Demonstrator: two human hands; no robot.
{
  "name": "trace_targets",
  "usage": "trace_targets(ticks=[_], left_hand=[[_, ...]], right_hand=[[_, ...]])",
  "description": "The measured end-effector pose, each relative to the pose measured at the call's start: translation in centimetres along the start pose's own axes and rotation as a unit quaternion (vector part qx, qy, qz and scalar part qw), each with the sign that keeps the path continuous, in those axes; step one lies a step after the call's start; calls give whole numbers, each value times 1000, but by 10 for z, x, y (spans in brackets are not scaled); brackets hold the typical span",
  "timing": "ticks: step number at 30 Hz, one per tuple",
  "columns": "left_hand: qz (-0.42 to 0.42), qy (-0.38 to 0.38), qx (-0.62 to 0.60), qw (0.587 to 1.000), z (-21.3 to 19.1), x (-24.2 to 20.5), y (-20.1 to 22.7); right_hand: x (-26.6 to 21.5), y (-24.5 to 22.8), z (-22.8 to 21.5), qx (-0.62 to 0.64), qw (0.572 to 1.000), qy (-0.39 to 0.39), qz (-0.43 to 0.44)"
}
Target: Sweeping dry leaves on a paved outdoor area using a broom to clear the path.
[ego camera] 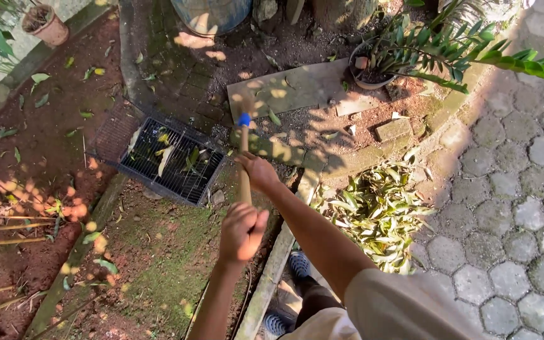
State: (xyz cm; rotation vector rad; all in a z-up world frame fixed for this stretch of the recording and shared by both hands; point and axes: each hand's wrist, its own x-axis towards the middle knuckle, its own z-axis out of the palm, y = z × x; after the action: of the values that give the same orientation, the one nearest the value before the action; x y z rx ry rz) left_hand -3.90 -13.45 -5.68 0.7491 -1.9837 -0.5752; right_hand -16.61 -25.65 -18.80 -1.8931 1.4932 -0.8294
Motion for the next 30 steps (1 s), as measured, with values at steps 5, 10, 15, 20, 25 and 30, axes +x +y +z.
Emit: trace_targets(ticks=[5, 10, 15, 20, 25, 30], left_hand=[[-25, 87, -69, 994, -31, 53, -10], [-25, 77, -63, 995, -84, 92, 38], [47, 11, 8, 999, -37, 101, 16], [39, 2, -8, 999, 28, 111, -70], [16, 75, -5, 997, 11, 136, -88], [2, 71, -67, 995, -40, 157, -21]], right_hand=[[4, 11, -3, -138, 986, -23, 86], [7, -81, -79, -163, 984, 10, 66], [61, -66, -94, -82, 992, 92, 1], [126, 54, -38, 20, 998, 52, -15], [102, 49, -52, -63, 995, 38, 61], [81, -43, -120, -130, 978, 94, 131]])
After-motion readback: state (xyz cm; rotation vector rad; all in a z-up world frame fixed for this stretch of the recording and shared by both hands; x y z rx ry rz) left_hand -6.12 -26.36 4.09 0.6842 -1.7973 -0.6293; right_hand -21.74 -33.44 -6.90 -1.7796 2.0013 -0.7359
